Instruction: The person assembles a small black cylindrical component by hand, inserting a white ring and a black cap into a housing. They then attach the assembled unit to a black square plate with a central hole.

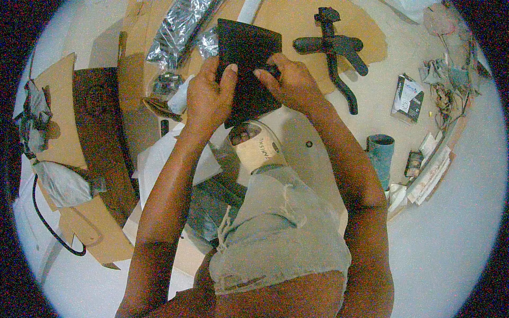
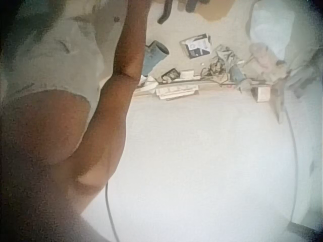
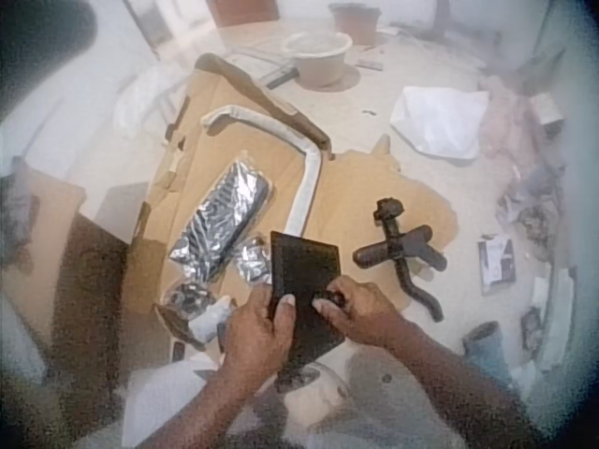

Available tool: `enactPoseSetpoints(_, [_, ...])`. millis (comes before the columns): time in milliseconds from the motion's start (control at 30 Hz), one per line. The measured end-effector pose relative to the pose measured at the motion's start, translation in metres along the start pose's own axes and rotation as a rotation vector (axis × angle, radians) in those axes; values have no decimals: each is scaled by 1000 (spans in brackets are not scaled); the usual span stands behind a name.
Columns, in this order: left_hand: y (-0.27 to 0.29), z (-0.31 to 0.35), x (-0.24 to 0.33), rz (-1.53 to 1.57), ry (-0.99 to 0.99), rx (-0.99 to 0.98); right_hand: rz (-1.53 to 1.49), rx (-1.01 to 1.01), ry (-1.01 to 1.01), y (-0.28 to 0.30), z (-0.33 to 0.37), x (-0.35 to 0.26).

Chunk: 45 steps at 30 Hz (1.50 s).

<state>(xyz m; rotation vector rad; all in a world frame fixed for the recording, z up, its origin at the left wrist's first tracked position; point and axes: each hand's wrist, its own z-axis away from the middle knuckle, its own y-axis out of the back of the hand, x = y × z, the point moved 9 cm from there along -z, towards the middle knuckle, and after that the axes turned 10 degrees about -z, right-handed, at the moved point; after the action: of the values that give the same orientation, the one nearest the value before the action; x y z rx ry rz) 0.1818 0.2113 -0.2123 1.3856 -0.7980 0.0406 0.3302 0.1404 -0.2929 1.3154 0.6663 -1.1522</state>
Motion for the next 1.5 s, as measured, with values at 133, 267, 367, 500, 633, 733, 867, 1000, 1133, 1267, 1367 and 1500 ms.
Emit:
enactPoseSetpoints(133, [0, 0, -1, 9, 21, -22, -131, 9, 82, -2, 4, -6])
enactPoseSetpoints(267, [-2, 0, -2, 15, 50, -54, -206, 26, 137, -1, 4, -7])
enactPoseSetpoints(367, [-2, 0, 0, 14, 56, -58, -68, 31, 207, 1, 4, -11])
enactPoseSetpoints(500, [-1, 0, 0, 24, 59, -49, -41, 22, 230, 2, 0, -12])
enactPoseSetpoints(633, [0, -1, -3, -2, 28, -29, -47, -14, 138, -3, 0, -2])
enactPoseSetpoints(733, [0, -1, -13, -3, 25, -14, -436, 1, 83, -12, 4, 6])
enactPoseSetpoints(867, [4, -2, -28, -9, 6, 31, -449, 42, 54, -17, 12, 14])
enactPoseSetpoints(1000, [1, -3, -44, 24, 51, -5, -585, 4, 37, -20, 14, 15])
enactPoseSetpoints(1133, [-4, -1, -52, 122, 80, -27, -593, 10, 15, -22, 6, 17])
enactPoseSetpoints(1267, [-8, -1, -60, 112, 93, -43, -651, -9, -26, -26, 4, 21])
enactPoseSetpoints(1367, [-10, -1, -64, 150, 106, -50, -578, -8, 50, -24, 6, 14])
enactPoseSetpoints(1500, [-11, 1, -66, 130, 137, -73, -566, 2, 83, -23, 7, 10])
